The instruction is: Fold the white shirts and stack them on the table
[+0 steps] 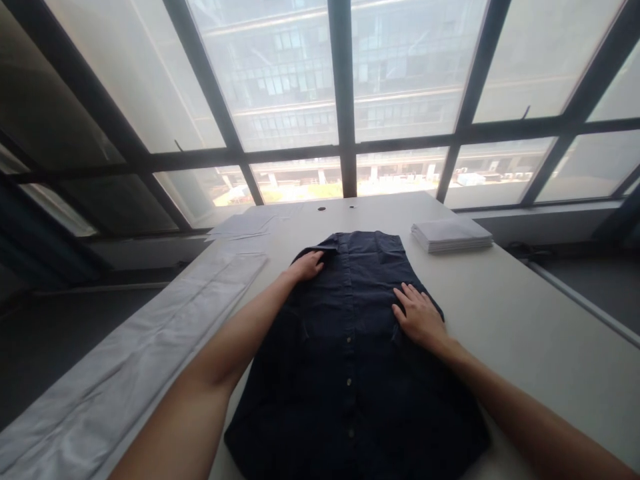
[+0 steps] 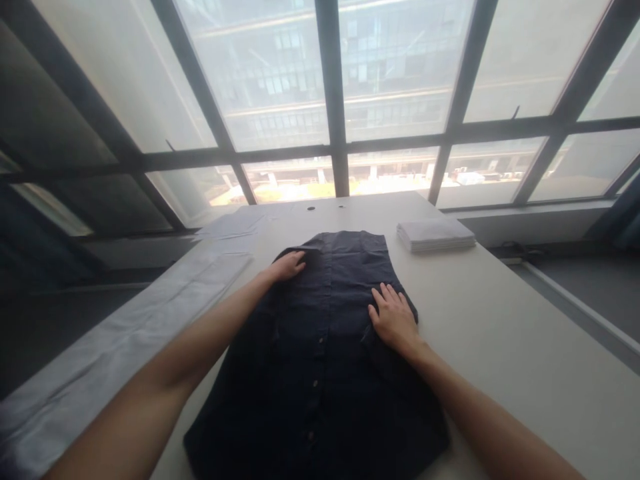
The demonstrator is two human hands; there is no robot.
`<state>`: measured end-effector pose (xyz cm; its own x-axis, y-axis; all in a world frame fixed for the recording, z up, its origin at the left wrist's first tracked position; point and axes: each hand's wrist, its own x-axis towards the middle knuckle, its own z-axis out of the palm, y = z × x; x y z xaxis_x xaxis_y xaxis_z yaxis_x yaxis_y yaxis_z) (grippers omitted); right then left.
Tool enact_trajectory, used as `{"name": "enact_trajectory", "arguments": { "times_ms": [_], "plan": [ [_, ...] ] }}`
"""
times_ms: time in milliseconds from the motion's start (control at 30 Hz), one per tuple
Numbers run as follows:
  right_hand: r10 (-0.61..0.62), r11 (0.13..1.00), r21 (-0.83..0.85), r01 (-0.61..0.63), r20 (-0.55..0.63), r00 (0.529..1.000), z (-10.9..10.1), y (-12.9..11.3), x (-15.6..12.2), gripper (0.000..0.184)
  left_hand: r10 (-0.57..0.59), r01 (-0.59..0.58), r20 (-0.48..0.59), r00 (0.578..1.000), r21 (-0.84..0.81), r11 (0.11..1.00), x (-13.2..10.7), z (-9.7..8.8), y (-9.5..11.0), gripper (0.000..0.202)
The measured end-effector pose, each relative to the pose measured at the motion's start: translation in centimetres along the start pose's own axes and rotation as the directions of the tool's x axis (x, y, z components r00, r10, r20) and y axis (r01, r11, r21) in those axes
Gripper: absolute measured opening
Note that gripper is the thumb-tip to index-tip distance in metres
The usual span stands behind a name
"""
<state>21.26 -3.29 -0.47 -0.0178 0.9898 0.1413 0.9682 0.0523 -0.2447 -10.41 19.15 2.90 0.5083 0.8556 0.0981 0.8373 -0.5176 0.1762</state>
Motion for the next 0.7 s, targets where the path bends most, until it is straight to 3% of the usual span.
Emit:
{"name": "enact_trajectory", "arguments": {
  "times_ms": [200, 333, 433, 600, 700],
  "plan": [
    [0.012, 1.0, 0.016, -0.012, -0.008, 1.0, -0.2, -0.2, -0.1, 0.055, -0.219, 0.223, -0.091, 0.971, 0.042, 0.974, 2.8, 1.4, -3.7, 0.052],
    [0.008, 0.999, 0.05, -0.008, 0.004, 1.0, -0.4, -0.1, -0.3, 0.055, -0.34, 0.348, -0.129, 0.931, 0.041, 0.937, 3.5, 2.5, -4.1, 0.058],
    [0.025, 0.993, 0.12, -0.023, -0.008, 1.0, -0.9, 0.0, 0.6, 0.056, -0.336, 0.342, -0.086, 0.938, 0.073, 0.937, 3.8, 2.5, -3.6, 0.067],
    [-0.074, 0.983, 0.164, 0.082, -0.053, 0.996, -1.6, -0.5, 7.5, 0.055, -0.231, 0.229, 0.008, 0.973, 0.101, 0.968, 4.1, 2.2, -2.3, 0.062],
    [-0.307, 0.949, 0.075, 0.307, -0.009, 0.952, -0.9, -0.4, 13.4, 0.056, -0.225, 0.219, 0.055, 0.973, 0.097, 0.971, 4.1, 2.2, -1.9, 0.062]
  ]
}}
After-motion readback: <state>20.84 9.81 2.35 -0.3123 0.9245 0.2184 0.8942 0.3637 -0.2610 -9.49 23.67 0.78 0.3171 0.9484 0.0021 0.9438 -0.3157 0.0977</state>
